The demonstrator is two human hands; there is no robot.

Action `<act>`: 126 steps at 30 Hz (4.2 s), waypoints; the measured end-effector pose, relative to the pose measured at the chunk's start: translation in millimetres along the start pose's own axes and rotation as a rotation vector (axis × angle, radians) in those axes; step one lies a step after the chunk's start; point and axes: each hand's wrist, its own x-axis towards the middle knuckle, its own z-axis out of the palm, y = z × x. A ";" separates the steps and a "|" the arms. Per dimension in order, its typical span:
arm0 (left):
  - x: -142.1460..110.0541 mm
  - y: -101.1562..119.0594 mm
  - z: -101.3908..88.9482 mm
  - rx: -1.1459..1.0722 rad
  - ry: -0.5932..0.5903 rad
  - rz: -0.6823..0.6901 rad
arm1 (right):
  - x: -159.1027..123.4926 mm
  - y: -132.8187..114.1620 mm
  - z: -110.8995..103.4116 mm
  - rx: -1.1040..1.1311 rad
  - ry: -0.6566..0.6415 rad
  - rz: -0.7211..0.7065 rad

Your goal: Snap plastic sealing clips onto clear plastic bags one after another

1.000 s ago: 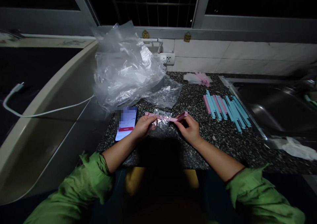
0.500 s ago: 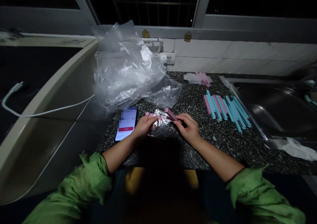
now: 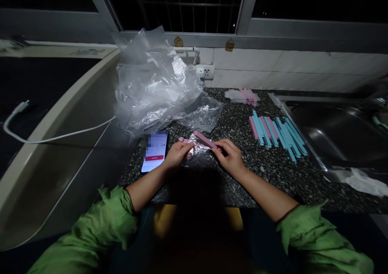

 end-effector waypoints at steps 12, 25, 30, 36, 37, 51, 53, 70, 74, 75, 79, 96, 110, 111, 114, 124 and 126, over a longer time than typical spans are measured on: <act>1.6 -3.6 0.3 0.006 -0.008 0.063 | 0.7 2.4 1.9 -0.001 0.001 -0.057; -2.7 6.6 5.0 0.030 0.047 0.025 | -1.9 4.7 3.6 -0.028 -0.028 -0.031; -5.6 11.7 8.0 -0.064 0.044 -0.002 | -2.5 4.6 4.2 -0.007 -0.043 -0.018; -6.0 12.7 8.7 -0.121 0.050 -0.014 | -2.8 4.7 4.7 -0.003 -0.039 -0.048; -5.8 12.8 8.8 -0.120 0.057 -0.014 | -2.7 4.7 4.7 -0.005 -0.041 -0.050; -5.5 14.6 7.8 -0.119 0.045 -0.027 | -2.9 5.6 4.4 0.018 -0.058 -0.031; -5.6 13.9 7.6 -0.110 0.039 -0.029 | -2.8 5.4 4.2 0.021 -0.059 -0.031; 0.1 8.2 -34.6 0.857 0.326 0.307 | 14.5 13.9 39.7 0.060 -0.122 -0.109; 2.7 6.9 -33.9 0.791 0.303 0.377 | 17.0 13.1 41.7 0.072 -0.126 -0.083; 3.0 6.6 -33.0 0.766 0.297 0.408 | 16.8 12.5 40.6 0.072 -0.126 -0.077; 2.9 6.6 -30.1 0.633 0.263 0.448 | 15.0 10.3 36.3 0.069 -0.117 -0.082; 3.9 8.1 -25.3 0.211 0.201 0.296 | 11.0 7.4 30.1 0.046 -0.115 -0.153; 2.6 1.3 -13.4 0.307 -0.123 0.354 | 19.0 2.5 14.7 0.373 -0.524 0.420; 3.3 0.2 -13.9 0.318 -0.121 0.358 | 19.1 2.2 14.7 0.385 -0.536 0.434; 5.1 -2.1 -15.0 0.350 -0.101 0.358 | 18.5 1.4 15.3 0.410 -0.530 0.446; 5.9 -2.3 -13.8 0.339 -0.084 0.327 | 17.8 0.1 17.5 0.425 -0.512 0.433; 6.2 -2.9 -14.0 0.338 -0.091 0.335 | 17.8 -0.2 17.3 0.416 -0.510 0.427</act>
